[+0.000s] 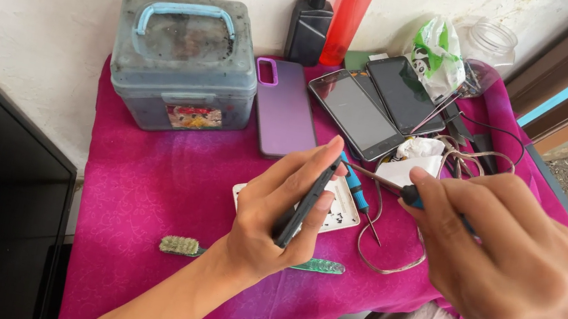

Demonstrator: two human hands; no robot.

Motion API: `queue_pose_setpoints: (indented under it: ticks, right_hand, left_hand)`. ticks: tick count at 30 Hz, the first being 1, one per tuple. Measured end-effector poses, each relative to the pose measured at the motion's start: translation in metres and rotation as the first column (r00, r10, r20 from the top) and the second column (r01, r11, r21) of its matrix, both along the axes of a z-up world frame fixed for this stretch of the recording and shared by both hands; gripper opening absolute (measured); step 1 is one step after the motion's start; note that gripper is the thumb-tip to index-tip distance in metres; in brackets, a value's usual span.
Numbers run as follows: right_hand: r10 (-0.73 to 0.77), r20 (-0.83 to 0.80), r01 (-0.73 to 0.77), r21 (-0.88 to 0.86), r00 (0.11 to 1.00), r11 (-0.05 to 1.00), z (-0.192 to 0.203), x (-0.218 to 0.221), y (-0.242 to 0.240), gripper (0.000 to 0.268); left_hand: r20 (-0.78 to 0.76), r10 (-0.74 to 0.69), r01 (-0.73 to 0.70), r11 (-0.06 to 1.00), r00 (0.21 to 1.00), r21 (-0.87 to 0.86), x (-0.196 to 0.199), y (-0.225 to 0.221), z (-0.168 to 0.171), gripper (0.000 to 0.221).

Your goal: Disassembling a smartphone and cleaning its internal components using a screwdriver and a brush.

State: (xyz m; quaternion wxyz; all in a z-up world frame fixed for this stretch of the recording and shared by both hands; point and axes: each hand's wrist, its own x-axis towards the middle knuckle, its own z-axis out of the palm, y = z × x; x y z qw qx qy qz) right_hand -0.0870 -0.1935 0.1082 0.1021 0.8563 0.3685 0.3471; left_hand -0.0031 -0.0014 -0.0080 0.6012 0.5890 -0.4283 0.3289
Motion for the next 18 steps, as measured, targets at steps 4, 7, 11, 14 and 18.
queue_pose_setpoints:
  ticks: [4,7,11,14,18]
  right_hand:
    - [0.020,0.249,0.024,-0.172,0.968,0.985,0.001,0.006,-0.002,0.008]
    - [0.243,0.384,-0.124,-0.310,0.891,0.943,0.004,0.017,-0.008,0.015]
    - [0.126,0.402,-0.026,-0.246,0.907,0.969,-0.003,0.027,-0.014,0.006]
    - [-0.066,0.237,0.071,-0.013,0.969,0.997,-0.017,0.037,-0.019,0.011]
    - [0.046,-0.411,0.220,0.575,0.910,0.788,-0.013,0.049,0.001,0.023]
  left_hand:
    - [-0.012,0.024,-0.024,1.000,1.000,-0.015,0.000,-0.001,0.000,0.035]
    - [-0.011,0.009,-0.009,1.000,1.000,0.011,-0.002,-0.001,0.005,0.036]
    - [-0.271,-0.178,0.154,0.982,0.946,-0.109,-0.008,0.000,0.014,0.047]
    - [-0.461,-0.548,0.358,0.824,0.698,-0.439,-0.005,-0.003,0.016,0.074]
    - [-0.276,-0.950,0.366,0.312,0.149,-0.877,0.012,-0.004,0.003,0.081]
